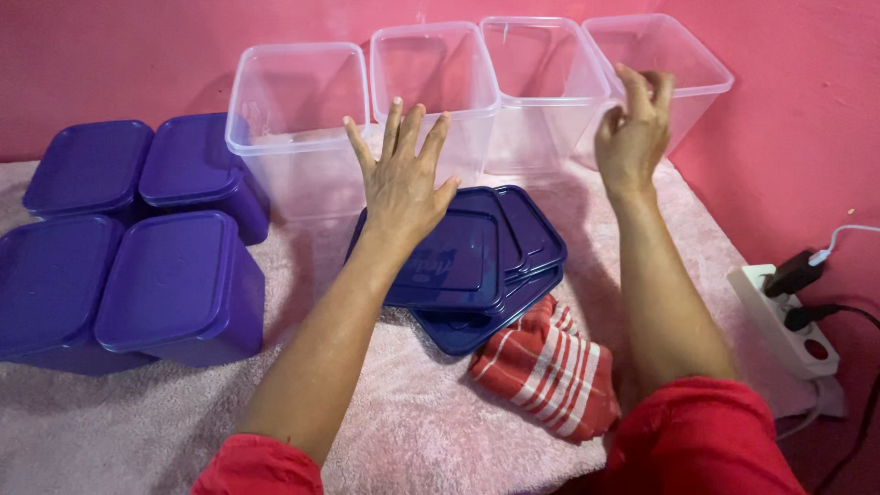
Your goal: The person sits on the floor and wipes plastic food containers and their lids with a red checkered cloth, opening and repositioning lids, then arranges the lidded containers in rows on the towel.
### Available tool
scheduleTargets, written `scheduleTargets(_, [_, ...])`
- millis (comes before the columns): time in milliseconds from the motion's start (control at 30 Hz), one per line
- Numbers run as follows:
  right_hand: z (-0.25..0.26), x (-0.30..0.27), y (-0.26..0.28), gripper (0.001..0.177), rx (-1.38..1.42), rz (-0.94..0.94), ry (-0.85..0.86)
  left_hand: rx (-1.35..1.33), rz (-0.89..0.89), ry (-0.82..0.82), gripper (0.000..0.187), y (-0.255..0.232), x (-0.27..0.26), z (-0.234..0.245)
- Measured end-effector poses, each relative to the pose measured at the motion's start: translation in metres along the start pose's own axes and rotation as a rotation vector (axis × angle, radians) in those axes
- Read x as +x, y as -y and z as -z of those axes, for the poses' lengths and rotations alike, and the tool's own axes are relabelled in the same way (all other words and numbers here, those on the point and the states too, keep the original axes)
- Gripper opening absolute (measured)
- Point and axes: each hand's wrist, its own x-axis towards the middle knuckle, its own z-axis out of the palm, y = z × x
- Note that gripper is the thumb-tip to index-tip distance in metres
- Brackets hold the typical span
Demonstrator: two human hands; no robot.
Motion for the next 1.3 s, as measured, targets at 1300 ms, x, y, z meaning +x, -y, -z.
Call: scheduleTargets(1300, [-0.002, -0.023, 0.063, 0.029, 0.272, 0.133, 0.037, -0.116, 0.041, 0.003, 0.080, -0.025, 0.008, -0.011])
